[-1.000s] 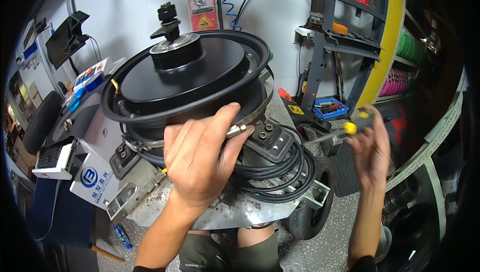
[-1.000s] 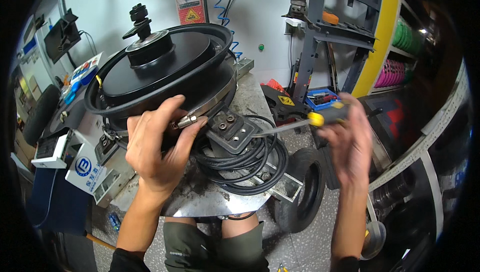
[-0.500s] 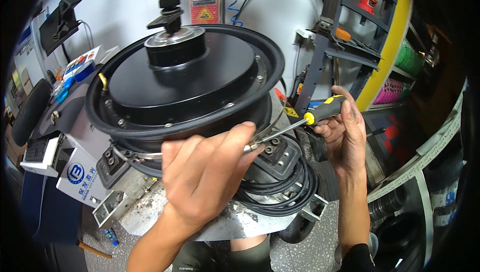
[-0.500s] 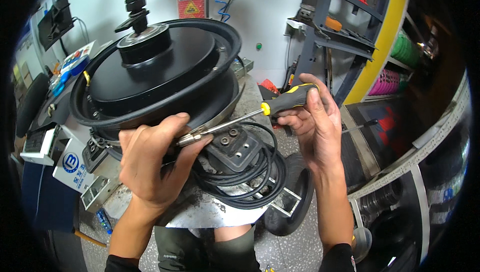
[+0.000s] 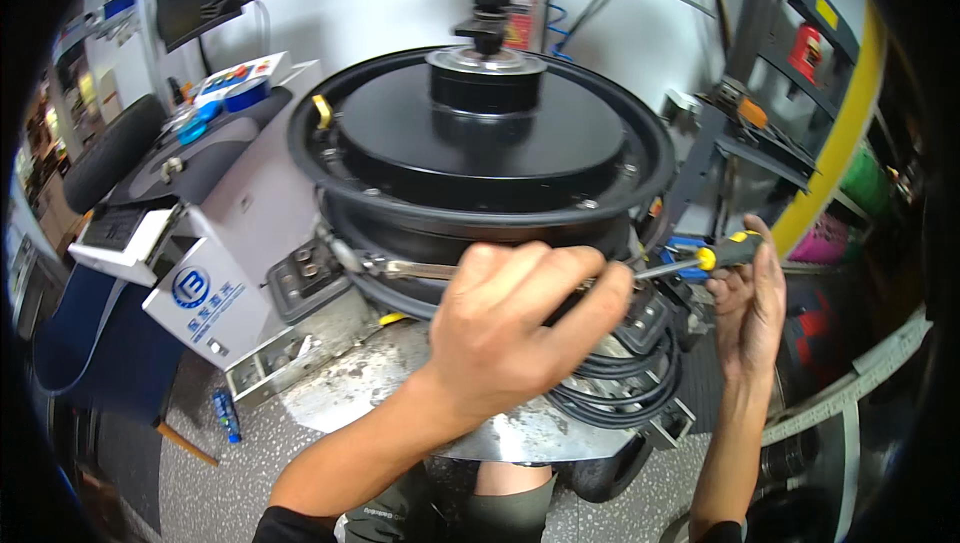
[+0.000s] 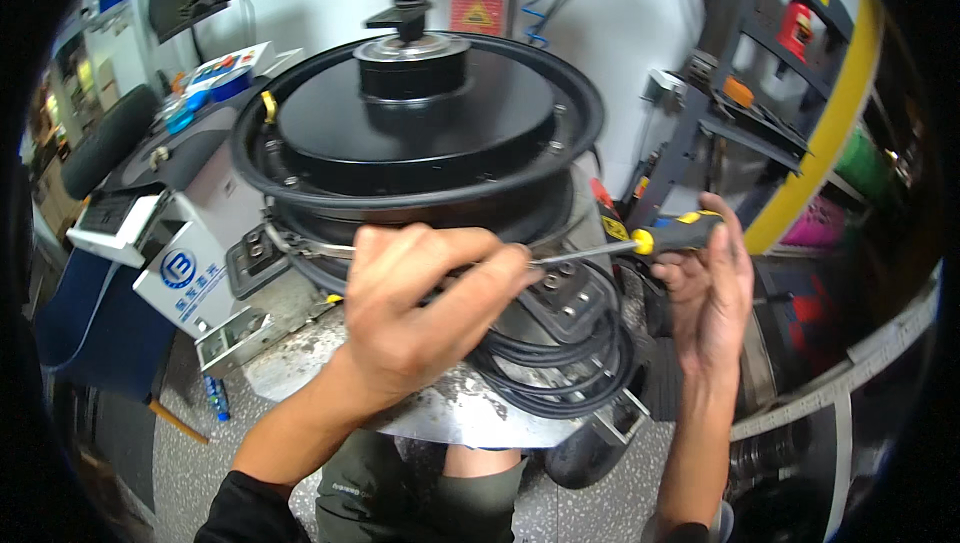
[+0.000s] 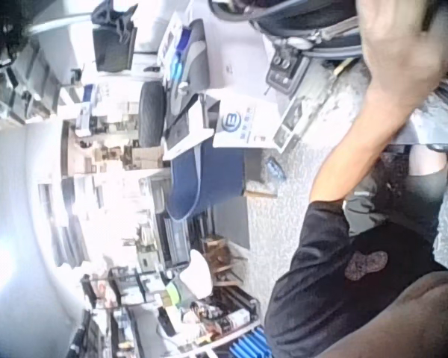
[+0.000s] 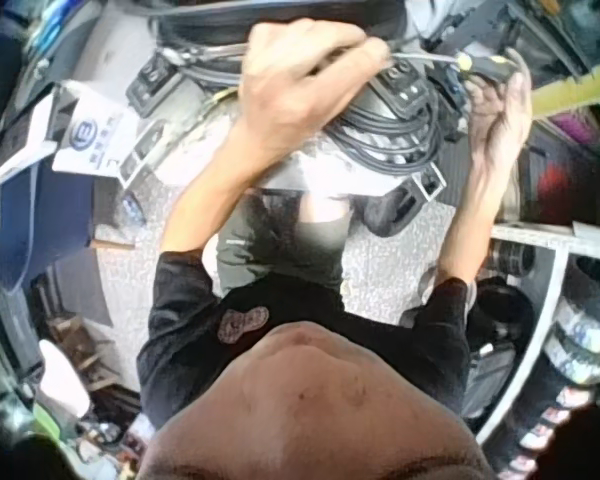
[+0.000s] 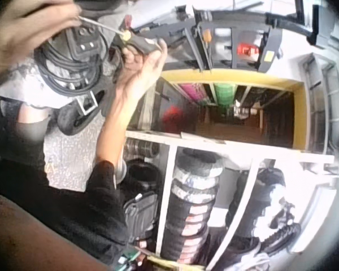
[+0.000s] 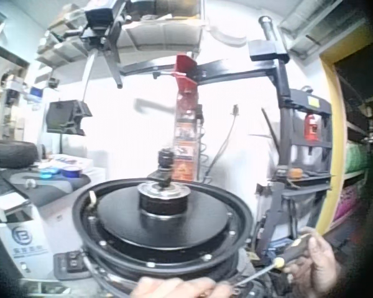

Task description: The person secures a cable to a black circular device using zip ties and pliers, then uses a screwdriver to tighten screws on the device's side. The person works at a metal table in a workshop environment.

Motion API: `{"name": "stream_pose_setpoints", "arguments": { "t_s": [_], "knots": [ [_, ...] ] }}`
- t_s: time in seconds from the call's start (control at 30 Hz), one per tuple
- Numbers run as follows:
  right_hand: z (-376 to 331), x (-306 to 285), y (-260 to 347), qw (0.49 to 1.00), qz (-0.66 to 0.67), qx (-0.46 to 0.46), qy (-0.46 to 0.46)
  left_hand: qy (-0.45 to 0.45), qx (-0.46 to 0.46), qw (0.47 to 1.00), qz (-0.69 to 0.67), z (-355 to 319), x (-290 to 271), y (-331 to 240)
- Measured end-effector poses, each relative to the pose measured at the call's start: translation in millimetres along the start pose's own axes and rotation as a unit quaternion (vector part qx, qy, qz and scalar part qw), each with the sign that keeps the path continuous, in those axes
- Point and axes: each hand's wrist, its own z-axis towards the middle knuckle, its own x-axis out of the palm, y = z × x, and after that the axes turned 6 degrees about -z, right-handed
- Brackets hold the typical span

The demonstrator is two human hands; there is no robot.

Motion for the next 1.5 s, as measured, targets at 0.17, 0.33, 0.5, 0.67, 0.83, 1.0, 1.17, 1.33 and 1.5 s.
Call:
{"name": "stream_pose_setpoints", "arguments": {
  "t_s": [0.17, 0.33, 0.5, 0.67, 0.83, 1.0, 1.17, 1.33, 1.5],
  "knots": [
    [2.2, 5.8, -0.3, 0.997, 0.055, 0.005, 0.057, -0.029, -0.015, 0.999, -0.001, 2.6, 0.0, -1.9],
    [2.7, -3.7, 2.7, 0.991, 0.103, 0.004, 0.083, -0.03, -0.018, 0.999, -0.007, 3.4, 3.5, -1.9],
    [0.2, -3.7, -3.6, 0.99, 0.11, -0.021, 0.081, -0.024, -0.01, 1.0, 0.007, -0.9, 1.7, 0.3],
    [6.3, -21.5, 0.6, 0.995, 0.02, 0.017, 0.091, 0.011, 0.006, 1.0, -0.014, -0.4, -3.2, -1.1],
    [12.2, -13.4, -9.2, 0.998, 0.042, -0.037, 0.001, -0.021, 0.015, 0.999, -0.019, -3.7, 6.2, 0.2],
    [26.1, -19.4, -4.4, 0.991, -0.007, 0.038, 0.127, -0.026, 0.021, 0.999, -0.012, -6.8, 8.0, 2.0],
    [22.2, -12.4, -19.2, 0.997, -0.008, 0.029, 0.066, -0.071, 0.039, 0.997, -0.006, -6.8, 18.5, 3.5],
    [15.6, -23.2, -1.3, 0.989, 0.086, -0.029, 0.119, -0.116, 0.042, 0.992, 0.003, -6.3, 26.7, -1.1],
    [16.6, -21.6, -7.0, 0.997, -0.071, -0.011, -0.003, -0.089, 0.047, 0.995, -0.026, -7.5, 22.5, 2.5]
  ]
}}
